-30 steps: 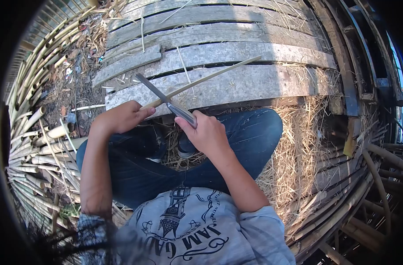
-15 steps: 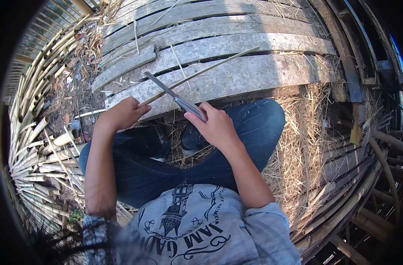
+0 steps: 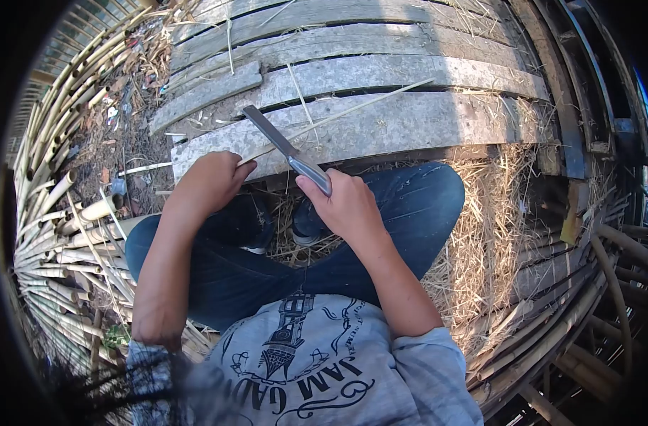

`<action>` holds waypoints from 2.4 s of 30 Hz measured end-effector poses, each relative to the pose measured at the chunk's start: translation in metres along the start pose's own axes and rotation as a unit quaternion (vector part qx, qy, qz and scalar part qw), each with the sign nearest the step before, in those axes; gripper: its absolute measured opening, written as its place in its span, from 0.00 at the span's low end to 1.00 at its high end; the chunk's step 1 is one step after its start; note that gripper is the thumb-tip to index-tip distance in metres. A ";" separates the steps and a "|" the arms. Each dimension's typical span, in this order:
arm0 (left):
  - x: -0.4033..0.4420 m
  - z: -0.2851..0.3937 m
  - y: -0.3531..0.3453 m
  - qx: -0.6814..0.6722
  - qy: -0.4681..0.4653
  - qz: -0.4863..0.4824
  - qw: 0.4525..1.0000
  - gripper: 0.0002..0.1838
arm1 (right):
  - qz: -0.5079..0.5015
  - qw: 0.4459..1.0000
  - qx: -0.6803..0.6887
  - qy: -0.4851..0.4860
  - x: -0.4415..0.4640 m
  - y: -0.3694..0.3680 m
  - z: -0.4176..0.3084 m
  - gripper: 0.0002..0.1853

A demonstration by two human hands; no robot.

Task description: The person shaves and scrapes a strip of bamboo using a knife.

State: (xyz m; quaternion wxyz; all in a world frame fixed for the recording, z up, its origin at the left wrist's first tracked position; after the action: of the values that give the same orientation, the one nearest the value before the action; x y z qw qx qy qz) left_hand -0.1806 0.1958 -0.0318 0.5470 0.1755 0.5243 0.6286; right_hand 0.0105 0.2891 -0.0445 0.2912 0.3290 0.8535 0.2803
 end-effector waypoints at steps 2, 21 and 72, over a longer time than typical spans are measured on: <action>-0.007 0.009 -0.001 -0.002 -0.006 0.006 1.000 0.24 | 0.009 0.999 -0.044 -0.011 -0.002 0.010 0.008 0.31; -0.016 0.029 -0.004 -0.057 -0.018 -0.005 0.998 0.26 | 0.114 0.974 -0.193 0.022 -0.010 0.042 0.036 0.32; -0.153 0.035 -0.070 -0.128 0.153 -0.040 0.979 0.16 | -0.010 0.959 -0.270 0.090 -0.026 0.038 0.062 0.40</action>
State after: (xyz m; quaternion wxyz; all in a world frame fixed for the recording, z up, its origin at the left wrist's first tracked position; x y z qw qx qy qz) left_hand -0.0653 0.0680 -0.0241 0.5029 -0.0154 0.5234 0.6877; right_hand 0.0836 0.3118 -0.0522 0.2938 0.2026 0.7721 0.5259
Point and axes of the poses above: each hand's wrist, its own x-axis towards the middle knuckle, its own y-axis out of the back of the hand, z = x × y, the point moved 7 cm from there along x, towards the middle knuckle, and after that the axes turned 4 degrees about z, right-handed, at the moved point
